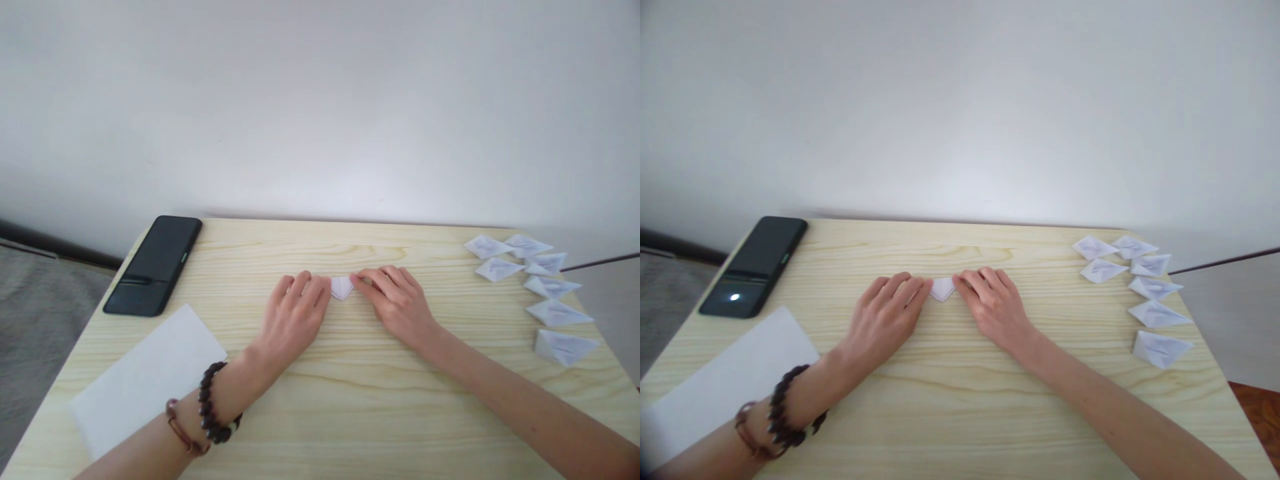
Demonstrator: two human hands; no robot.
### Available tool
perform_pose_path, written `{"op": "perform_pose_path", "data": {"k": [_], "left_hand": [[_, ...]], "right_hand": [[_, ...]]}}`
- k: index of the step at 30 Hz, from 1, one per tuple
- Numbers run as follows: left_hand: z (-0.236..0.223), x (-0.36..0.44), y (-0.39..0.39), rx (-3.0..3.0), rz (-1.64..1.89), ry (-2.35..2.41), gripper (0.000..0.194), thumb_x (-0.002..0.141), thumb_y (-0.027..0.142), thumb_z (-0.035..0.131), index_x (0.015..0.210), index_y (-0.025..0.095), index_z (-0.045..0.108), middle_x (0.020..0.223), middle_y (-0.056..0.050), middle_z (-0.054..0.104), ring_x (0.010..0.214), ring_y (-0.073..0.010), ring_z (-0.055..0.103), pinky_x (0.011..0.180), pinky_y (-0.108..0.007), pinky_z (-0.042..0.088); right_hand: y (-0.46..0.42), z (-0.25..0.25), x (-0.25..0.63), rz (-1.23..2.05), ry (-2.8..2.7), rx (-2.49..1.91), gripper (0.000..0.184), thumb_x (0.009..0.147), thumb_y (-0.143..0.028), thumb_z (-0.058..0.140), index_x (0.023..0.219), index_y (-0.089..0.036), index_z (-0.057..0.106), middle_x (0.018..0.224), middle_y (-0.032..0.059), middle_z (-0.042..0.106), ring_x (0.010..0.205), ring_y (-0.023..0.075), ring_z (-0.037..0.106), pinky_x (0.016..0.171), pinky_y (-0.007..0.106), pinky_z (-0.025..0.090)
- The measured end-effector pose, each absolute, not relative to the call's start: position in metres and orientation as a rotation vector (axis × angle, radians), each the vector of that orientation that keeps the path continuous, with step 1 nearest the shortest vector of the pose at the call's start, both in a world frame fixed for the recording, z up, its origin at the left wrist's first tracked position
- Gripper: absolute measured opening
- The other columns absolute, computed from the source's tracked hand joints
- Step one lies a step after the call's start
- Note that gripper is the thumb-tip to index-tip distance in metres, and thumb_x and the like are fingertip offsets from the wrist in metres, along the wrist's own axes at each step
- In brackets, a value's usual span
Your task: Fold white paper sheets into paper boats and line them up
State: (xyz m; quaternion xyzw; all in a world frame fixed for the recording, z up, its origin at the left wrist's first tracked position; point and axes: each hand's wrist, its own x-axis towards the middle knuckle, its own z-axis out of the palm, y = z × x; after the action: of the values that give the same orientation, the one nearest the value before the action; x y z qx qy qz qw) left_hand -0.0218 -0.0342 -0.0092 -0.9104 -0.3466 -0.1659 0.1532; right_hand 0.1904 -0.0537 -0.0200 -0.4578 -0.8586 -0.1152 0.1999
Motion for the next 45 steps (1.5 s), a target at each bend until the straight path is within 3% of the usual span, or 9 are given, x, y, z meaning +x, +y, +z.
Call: {"op": "perform_pose_path", "data": {"k": [6,12,17,23,29,35,40,45], "left_hand": [[-0.012,-0.025,-0.047,-2.645,-0.364,-1.037,0.042,0.087,0.006,0.045,0.127,0.017,0.056,0.115,-0.009,0.066,0.11,-0.0278,0.059,0.083,-0.038,0.049],[-0.014,-0.026,-0.052,-2.634,-0.325,-1.052,0.05,0.088,0.005,0.041,0.134,0.022,0.05,0.12,-0.009,0.065,0.115,-0.0277,0.059,0.086,-0.038,0.05],[-0.012,-0.022,-0.056,-2.622,-0.262,-1.067,0.049,0.087,0.007,0.045,0.133,0.025,0.052,0.122,-0.011,0.063,0.115,-0.0306,0.058,0.087,-0.04,0.05],[-0.009,-0.019,-0.059,-2.626,-0.244,-1.123,0.049,0.086,0.006,0.046,0.131,0.023,0.054,0.122,-0.013,0.063,0.117,-0.0314,0.057,0.088,-0.041,0.05],[-0.011,-0.018,-0.059,-2.617,-0.271,-1.174,0.046,0.088,0.006,0.045,0.129,0.025,0.056,0.122,-0.013,0.063,0.117,-0.031,0.057,0.087,-0.042,0.05],[-0.013,-0.019,-0.057,-2.695,-0.356,-1.063,0.045,0.088,0.004,0.04,0.128,0.015,0.056,0.136,-0.012,0.055,0.126,-0.0289,0.05,0.095,-0.041,0.047],[-0.016,-0.018,-0.056,-2.754,-0.359,-0.945,0.043,0.09,0.004,0.032,0.126,0.004,0.055,0.132,-0.016,0.057,0.123,-0.0271,0.053,0.099,-0.039,0.046],[-0.014,-0.012,-0.06,-2.697,-0.336,-1.0,0.043,0.091,0.004,0.031,0.128,0.002,0.054,0.131,-0.017,0.058,0.121,-0.0276,0.055,0.097,-0.039,0.047]], "right_hand": [[-0.053,-0.019,0.187,-0.336,-2.411,-1.289,0.026,0.092,-0.007,0.046,0.107,-0.011,0.067,0.094,0.0062,0.07,0.086,0.0206,0.054,0.074,0.034,0.04],[-0.055,-0.017,0.185,-0.351,-2.425,-1.34,0.027,0.091,-0.007,0.046,0.11,-0.012,0.066,0.094,0.0063,0.07,0.085,0.0207,0.055,0.074,0.035,0.039],[-0.055,-0.021,0.186,-0.316,-2.435,-1.368,0.032,0.09,-0.005,0.046,0.115,-0.014,0.064,0.094,0.0055,0.069,0.082,0.0194,0.057,0.074,0.034,0.039],[-0.055,-0.019,0.185,-0.273,-2.487,-1.411,0.042,0.091,-0.007,0.049,0.127,-0.026,0.057,0.096,0.0041,0.067,0.082,0.0182,0.059,0.074,0.032,0.04],[-0.056,-0.023,0.191,-0.23,-2.413,-1.38,0.037,0.089,-0.003,0.044,0.117,-0.019,0.064,0.104,0.0048,0.068,0.081,0.0178,0.059,0.075,0.031,0.044],[-0.058,-0.029,0.188,-0.222,-2.355,-1.396,0.037,0.09,-0.003,0.041,0.113,-0.017,0.065,0.112,0.0063,0.067,0.085,0.0177,0.06,0.079,0.031,0.046],[-0.058,-0.027,0.185,-0.225,-2.367,-1.411,0.036,0.092,-0.006,0.043,0.119,-0.019,0.063,0.114,0.0067,0.066,0.089,0.0193,0.057,0.08,0.033,0.045],[-0.055,-0.022,0.185,-0.219,-2.414,-1.334,0.033,0.092,-0.008,0.045,0.117,-0.02,0.064,0.106,0.0049,0.068,0.091,0.0196,0.055,0.078,0.033,0.042]]}}
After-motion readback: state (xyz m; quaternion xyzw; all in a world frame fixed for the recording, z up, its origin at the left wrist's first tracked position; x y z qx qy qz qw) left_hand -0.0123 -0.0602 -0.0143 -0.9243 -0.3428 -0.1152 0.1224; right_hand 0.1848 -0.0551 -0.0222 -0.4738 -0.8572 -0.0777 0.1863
